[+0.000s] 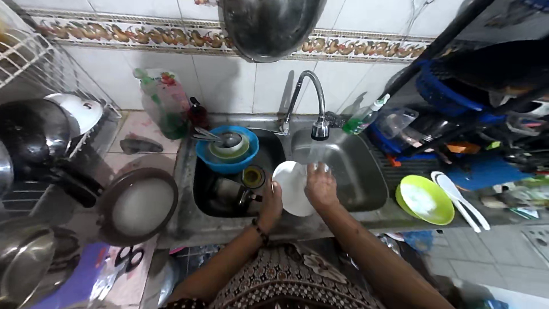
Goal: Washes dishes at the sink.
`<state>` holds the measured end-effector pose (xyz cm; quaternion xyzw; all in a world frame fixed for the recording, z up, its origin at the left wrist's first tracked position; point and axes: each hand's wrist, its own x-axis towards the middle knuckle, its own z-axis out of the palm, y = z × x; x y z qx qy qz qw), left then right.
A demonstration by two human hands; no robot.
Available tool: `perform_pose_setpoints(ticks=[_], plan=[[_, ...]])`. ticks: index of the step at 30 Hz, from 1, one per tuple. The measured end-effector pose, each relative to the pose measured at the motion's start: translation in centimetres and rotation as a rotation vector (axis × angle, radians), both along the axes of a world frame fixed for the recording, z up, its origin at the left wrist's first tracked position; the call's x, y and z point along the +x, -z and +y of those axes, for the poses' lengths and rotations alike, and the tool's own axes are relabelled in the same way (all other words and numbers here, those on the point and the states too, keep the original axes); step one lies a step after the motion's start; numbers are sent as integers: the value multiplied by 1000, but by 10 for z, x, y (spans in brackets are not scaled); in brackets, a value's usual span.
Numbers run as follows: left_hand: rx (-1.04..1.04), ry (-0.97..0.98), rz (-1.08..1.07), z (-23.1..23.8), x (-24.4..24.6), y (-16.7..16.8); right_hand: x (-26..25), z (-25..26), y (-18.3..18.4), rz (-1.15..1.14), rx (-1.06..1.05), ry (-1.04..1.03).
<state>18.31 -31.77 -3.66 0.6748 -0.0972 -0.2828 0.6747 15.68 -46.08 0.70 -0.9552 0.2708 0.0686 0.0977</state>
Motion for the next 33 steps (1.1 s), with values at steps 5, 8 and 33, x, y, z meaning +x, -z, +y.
perform_pose_setpoints(ticks=[5, 8, 33], plan=[[-1, 60, 129, -11, -11, -2, -8, -2, 10, -79, 18, -66], [-10, 101, 202, -25, -16, 1, -12, -6, 11, -104, 128, -89], [104, 95, 260, -166, 12, -77, -76, -190, 0, -883, 767, 471]])
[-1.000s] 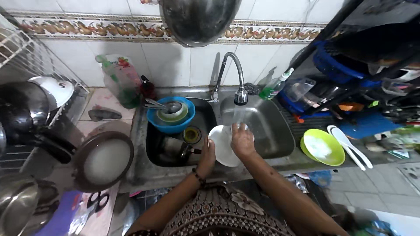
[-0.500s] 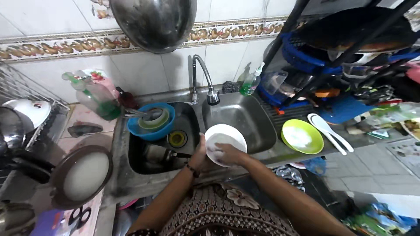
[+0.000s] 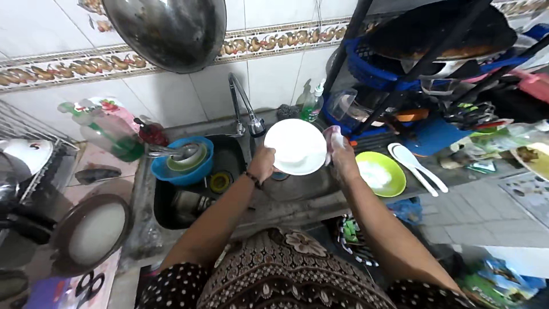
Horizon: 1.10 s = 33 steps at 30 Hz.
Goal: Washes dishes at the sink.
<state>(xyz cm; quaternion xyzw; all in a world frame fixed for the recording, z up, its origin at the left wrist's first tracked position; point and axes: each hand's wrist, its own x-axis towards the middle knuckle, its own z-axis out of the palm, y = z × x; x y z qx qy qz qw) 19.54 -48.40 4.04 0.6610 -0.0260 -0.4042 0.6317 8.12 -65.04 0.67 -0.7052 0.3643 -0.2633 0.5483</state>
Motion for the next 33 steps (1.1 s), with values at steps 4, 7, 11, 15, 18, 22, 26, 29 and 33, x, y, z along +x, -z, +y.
perform_pose_setpoints(ticks=[4, 7, 11, 15, 18, 22, 26, 29, 33], plan=[[83, 205, -215, -11, 4, -5, -1, -20, -15, 39, 283, -189], [153, 518, -494, -17, 16, -16, 3, -31, -34, 239, 69, -366], [270, 726, -907, -43, 23, -19, 24, -37, -50, 377, -576, -581], [178, 555, -1080, -62, 23, -7, 28, -8, -66, 500, -923, -612], [180, 325, -970, -58, 31, 6, 22, -20, -59, 433, -836, -397], [164, 186, -544, -51, 26, 39, 13, -30, -30, 177, -598, 4], [5, 39, -299, -57, 9, 62, 9, -11, -3, 121, -352, 192], [105, 102, -451, -56, 21, 56, 5, -11, -7, 146, -373, 124], [200, 333, -743, -55, 31, 27, -2, -31, -28, 121, -640, -184]])
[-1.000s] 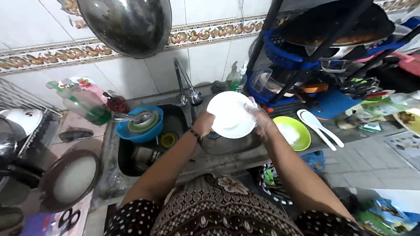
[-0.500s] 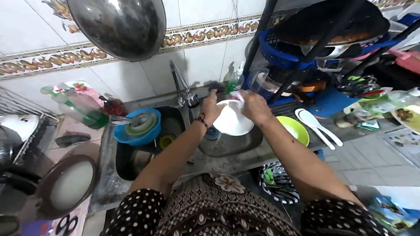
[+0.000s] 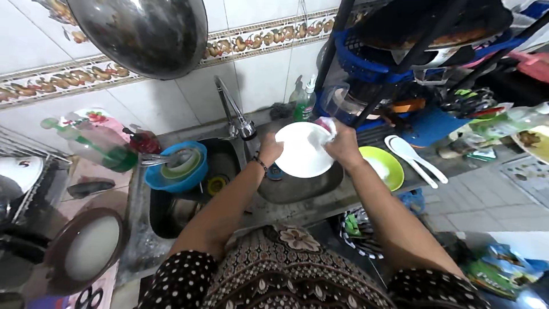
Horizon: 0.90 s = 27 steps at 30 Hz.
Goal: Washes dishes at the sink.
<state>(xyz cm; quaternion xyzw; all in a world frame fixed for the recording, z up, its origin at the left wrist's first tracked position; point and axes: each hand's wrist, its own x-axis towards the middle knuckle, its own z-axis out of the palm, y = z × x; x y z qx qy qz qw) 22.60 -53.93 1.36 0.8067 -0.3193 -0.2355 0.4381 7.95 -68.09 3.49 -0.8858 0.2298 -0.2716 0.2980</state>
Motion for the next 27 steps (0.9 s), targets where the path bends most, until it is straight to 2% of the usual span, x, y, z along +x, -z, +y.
perform_pose_setpoints(ticks=[2, 4, 7, 10, 12, 15, 17, 23, 25, 27], plan=[[-21, 62, -126, -2, -3, -8, 0, -5, -12, 0, -53, -176], [-73, 75, -200, -1, -5, -15, 1, -10, -25, 13, 46, -316], [-141, 142, -181, 1, -8, -24, 5, -17, -28, 42, 422, -458], [-186, 164, -13, 0, -12, -30, 7, -2, -17, -151, 908, -364], [-247, 102, 68, -3, -10, -23, 5, 10, -7, -323, 1097, -300], [-265, -8, 162, -3, -4, -7, -2, 33, 9, -471, 1209, -162], [-232, -67, 199, 0, -1, 4, -6, 40, 20, -432, 1291, -133], [-118, -169, 243, 15, 5, 36, -3, 33, 43, 90, 1165, 165], [-115, -192, 273, 23, 8, 49, -3, 33, 47, 159, 1146, 198], [-61, -204, 297, 34, 10, 59, -6, 32, 48, 142, 1161, 146]])
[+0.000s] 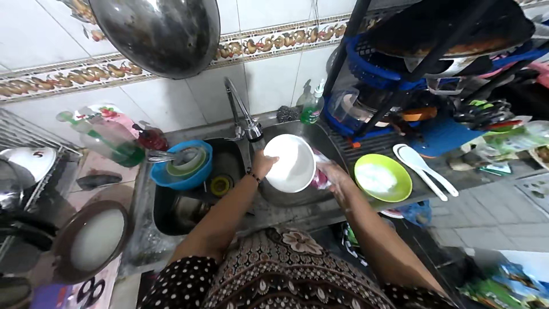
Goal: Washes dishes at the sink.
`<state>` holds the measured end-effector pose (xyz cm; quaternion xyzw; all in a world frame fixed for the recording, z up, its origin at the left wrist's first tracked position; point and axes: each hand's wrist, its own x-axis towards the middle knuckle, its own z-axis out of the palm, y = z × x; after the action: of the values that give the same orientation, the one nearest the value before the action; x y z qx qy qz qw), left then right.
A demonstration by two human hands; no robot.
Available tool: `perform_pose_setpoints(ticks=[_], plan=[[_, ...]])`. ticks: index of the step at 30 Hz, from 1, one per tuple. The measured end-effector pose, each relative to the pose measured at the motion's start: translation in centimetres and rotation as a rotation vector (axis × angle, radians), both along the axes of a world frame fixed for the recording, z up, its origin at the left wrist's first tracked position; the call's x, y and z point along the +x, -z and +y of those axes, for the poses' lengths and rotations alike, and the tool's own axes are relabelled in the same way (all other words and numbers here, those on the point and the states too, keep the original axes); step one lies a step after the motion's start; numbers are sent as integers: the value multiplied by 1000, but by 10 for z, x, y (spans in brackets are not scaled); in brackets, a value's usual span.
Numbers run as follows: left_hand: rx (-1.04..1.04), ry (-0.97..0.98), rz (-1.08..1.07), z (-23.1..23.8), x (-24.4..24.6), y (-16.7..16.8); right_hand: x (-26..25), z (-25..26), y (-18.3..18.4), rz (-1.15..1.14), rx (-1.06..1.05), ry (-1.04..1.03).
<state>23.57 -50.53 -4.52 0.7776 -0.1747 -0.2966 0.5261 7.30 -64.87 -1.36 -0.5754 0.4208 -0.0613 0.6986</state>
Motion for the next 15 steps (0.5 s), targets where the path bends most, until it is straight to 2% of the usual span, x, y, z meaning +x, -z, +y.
perform_pose_setpoints(ticks=[3, 6, 11, 15], plan=[[72, 8, 52, 16, 3, 9, -4, -4, 8, -36, 18, -3], [103, -46, 137, 27, 2, 3, -17, -21, 11, -19, -50, 48], [35, -147, 213, 42, 9, 8, -56, -65, -4, 82, -458, 55], [-34, -266, 348, 40, 9, 4, -79, -95, -5, 486, -787, -126]])
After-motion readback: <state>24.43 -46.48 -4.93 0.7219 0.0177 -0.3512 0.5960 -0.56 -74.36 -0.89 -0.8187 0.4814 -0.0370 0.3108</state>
